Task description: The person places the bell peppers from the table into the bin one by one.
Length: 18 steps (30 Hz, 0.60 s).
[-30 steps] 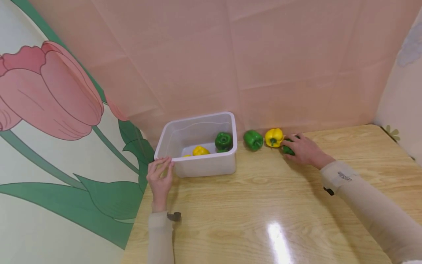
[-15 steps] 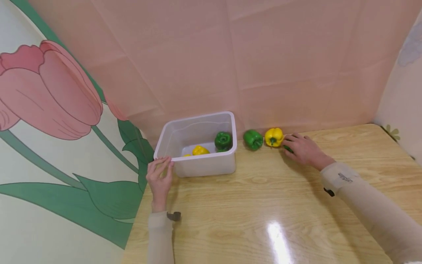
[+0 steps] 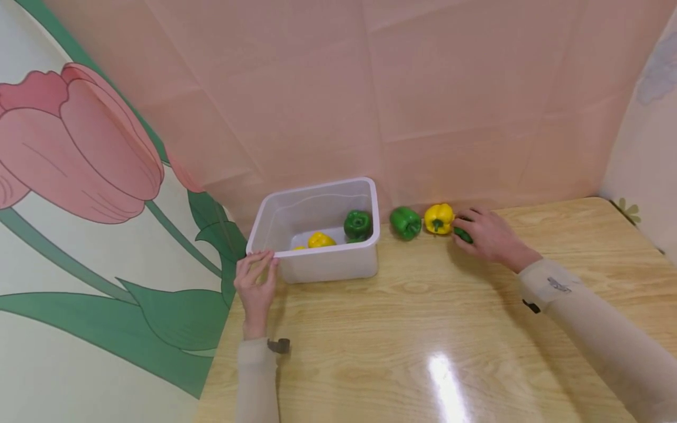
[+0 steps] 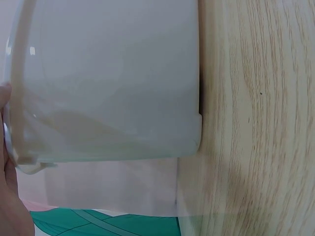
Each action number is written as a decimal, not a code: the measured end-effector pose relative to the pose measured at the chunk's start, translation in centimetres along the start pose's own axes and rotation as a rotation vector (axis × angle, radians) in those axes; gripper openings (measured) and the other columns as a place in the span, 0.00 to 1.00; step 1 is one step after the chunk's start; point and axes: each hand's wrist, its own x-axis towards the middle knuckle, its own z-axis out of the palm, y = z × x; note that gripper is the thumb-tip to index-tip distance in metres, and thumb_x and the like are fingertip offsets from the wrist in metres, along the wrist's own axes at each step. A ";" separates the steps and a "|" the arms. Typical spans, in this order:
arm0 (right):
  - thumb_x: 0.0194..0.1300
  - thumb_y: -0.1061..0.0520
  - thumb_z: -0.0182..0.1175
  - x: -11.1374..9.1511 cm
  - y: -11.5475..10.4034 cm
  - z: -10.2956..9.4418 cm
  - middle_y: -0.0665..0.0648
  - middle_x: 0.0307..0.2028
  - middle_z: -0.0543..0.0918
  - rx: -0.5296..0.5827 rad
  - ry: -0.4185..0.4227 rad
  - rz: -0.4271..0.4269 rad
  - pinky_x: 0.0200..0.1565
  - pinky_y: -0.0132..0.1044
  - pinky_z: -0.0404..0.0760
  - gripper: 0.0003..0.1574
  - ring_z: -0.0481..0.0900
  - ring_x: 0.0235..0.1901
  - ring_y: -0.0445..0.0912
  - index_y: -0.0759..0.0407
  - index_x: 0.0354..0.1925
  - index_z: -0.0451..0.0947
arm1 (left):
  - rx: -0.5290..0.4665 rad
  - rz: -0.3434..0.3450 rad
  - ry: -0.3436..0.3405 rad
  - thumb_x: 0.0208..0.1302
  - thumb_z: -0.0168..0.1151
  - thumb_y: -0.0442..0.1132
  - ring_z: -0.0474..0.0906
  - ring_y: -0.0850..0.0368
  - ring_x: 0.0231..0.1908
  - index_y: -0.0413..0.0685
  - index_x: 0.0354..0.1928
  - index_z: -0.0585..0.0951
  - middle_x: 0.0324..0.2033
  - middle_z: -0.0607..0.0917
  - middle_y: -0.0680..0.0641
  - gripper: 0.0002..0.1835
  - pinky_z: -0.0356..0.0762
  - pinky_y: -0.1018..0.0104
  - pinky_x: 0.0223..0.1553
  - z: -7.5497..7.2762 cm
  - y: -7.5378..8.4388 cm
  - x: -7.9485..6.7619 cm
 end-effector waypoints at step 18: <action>0.83 0.33 0.44 1.8 -0.8 -2.0 0.68 0.44 0.87 -0.069 0.264 -0.221 0.50 0.64 0.80 0.41 0.82 0.44 0.66 0.65 0.47 0.88 | 0.008 -0.002 0.000 0.59 0.79 0.28 0.85 0.36 0.49 0.43 0.46 0.93 0.44 0.92 0.41 0.13 0.77 0.37 0.62 -0.1 0.0 -0.2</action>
